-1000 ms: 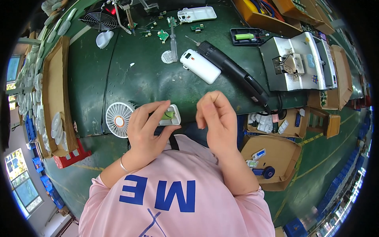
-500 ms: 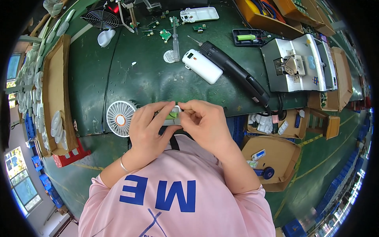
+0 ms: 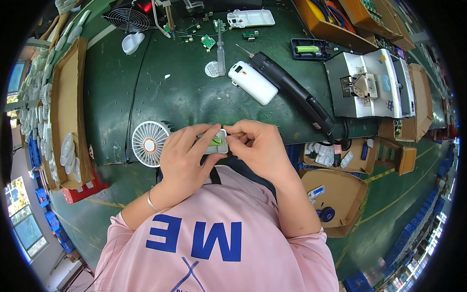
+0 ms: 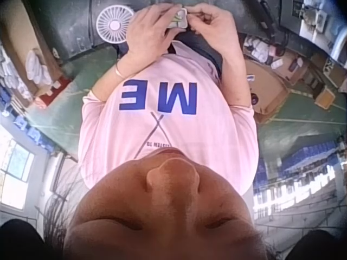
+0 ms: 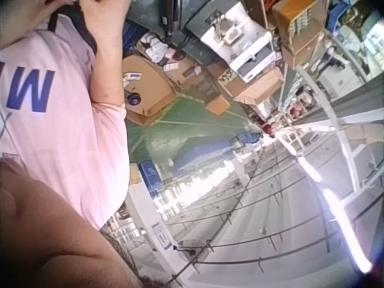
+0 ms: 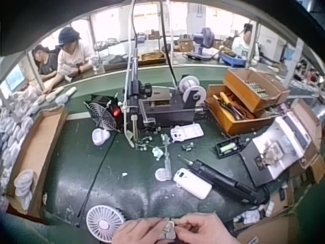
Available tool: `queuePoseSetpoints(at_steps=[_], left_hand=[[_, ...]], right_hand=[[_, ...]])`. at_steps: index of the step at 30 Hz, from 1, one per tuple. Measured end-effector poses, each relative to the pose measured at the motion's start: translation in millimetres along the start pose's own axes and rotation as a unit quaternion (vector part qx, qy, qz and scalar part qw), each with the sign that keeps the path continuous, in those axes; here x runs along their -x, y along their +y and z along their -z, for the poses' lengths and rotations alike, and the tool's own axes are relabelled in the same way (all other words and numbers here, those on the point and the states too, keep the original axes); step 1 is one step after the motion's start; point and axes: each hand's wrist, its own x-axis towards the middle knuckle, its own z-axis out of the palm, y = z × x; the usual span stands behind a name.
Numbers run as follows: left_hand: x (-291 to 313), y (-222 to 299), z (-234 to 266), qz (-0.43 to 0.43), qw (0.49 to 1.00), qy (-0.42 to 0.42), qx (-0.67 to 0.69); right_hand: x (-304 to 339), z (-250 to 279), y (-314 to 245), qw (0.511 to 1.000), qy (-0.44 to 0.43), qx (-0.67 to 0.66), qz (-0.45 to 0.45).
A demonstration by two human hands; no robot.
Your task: The person assembles portable electric fans by inserting batteries and internal components into casings, securing them with an electric screwdriver, and placing the fans into a tray. The person then separates small circuit boards from a panel and connects wiring to the fan heads by hand.
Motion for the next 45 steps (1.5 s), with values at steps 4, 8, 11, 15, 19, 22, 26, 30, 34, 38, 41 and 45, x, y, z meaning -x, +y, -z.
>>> queuePoseSetpoints(at_steps=[4,8,11,15,19,22,26,30,34,38,41,45], left_hand=[[-0.1,-0.7,-0.4,-0.001,1.0,-0.001,0.009],[-0.6,-1.2,0.1,-0.001,1.0,-0.006,0.009],[-1.1,-1.1,-0.2,-0.005,1.0,-0.007,0.011],[-0.8,-0.2,0.0,-0.007,1.0,-0.02,-0.004],[-1.0,-1.3,-1.0,-0.008,1.0,-0.022,-0.009],[-1.3,-1.2,2.5,-0.014,0.999,-0.041,-0.01],[-0.9,-1.5,-0.2,-0.007,1.0,-0.017,-0.003],[0.2,-1.9,0.3,-0.007,1.0,-0.02,-0.006],[-1.0,-1.4,-0.2,-0.01,1.0,-0.024,-0.007],[-1.2,-1.2,0.4,-0.017,1.0,-0.022,-0.01],[0.2,-1.5,0.9,-0.015,0.999,-0.028,-0.011],[-2.4,-0.7,1.6,-0.021,0.999,-0.026,-0.012]], right_hand=[[-1.3,3.3,-3.1,0.998,-0.024,-0.043,-0.025],[-2.2,3.2,-2.6,0.997,-0.025,-0.057,-0.034],[-2.8,1.8,-0.6,0.999,-0.016,-0.038,-0.029],[-4.4,-2.0,2.3,1.0,0.002,0.026,0.008],[-4.9,-5.7,2.1,0.998,0.025,0.042,0.032],[-3.5,-7.0,3.3,0.998,0.052,0.008,0.024],[-0.9,-0.5,3.5,0.999,0.026,-0.035,0.007],[-0.9,1.3,3.0,0.999,-0.005,-0.03,0.021],[-0.9,-0.2,2.6,1.0,0.002,-0.011,0.022],[-2.1,-2.2,5.6,0.999,0.024,0.017,0.043],[-2.4,-4.8,2.7,0.997,0.034,0.029,0.067],[-2.7,1.9,5.5,0.996,0.017,0.016,0.087]])
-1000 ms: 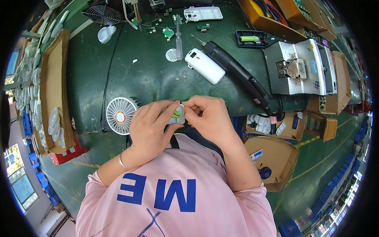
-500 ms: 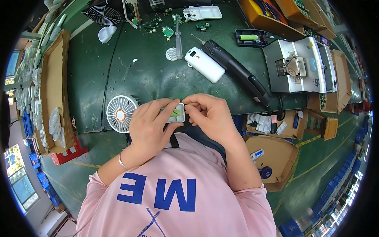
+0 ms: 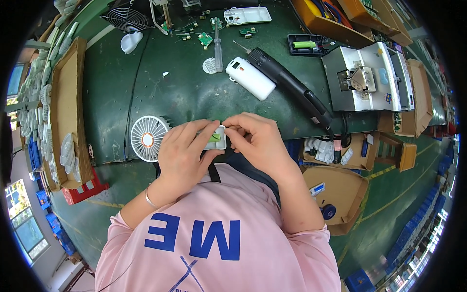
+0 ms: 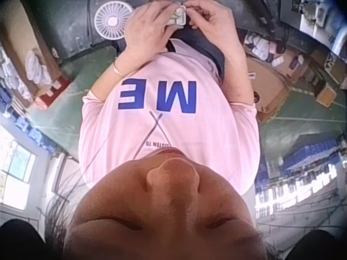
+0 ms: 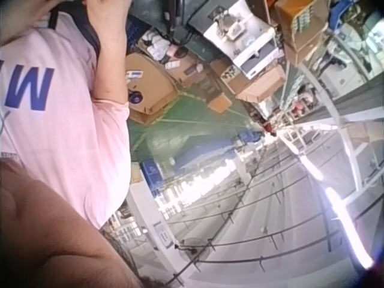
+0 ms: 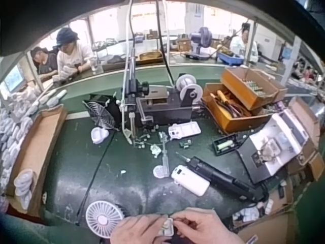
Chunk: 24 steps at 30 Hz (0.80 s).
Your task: The person assembles portable electric fans by inserting batteries and internal components into casings, securing them with an electric screwdriver, and placing the fans into a tray. The person then separates small circuit boards from a panel and connects wiring to the fan heads by hand.
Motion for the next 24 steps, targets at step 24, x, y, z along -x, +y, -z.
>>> queuePoseSetpoints(at_steps=[24], left_hand=[[0.7,-1.9,-0.2,0.002,1.0,-0.018,-0.015]], right_hand=[[-24.2,17.5,-7.6,0.974,-0.137,0.159,0.089]])
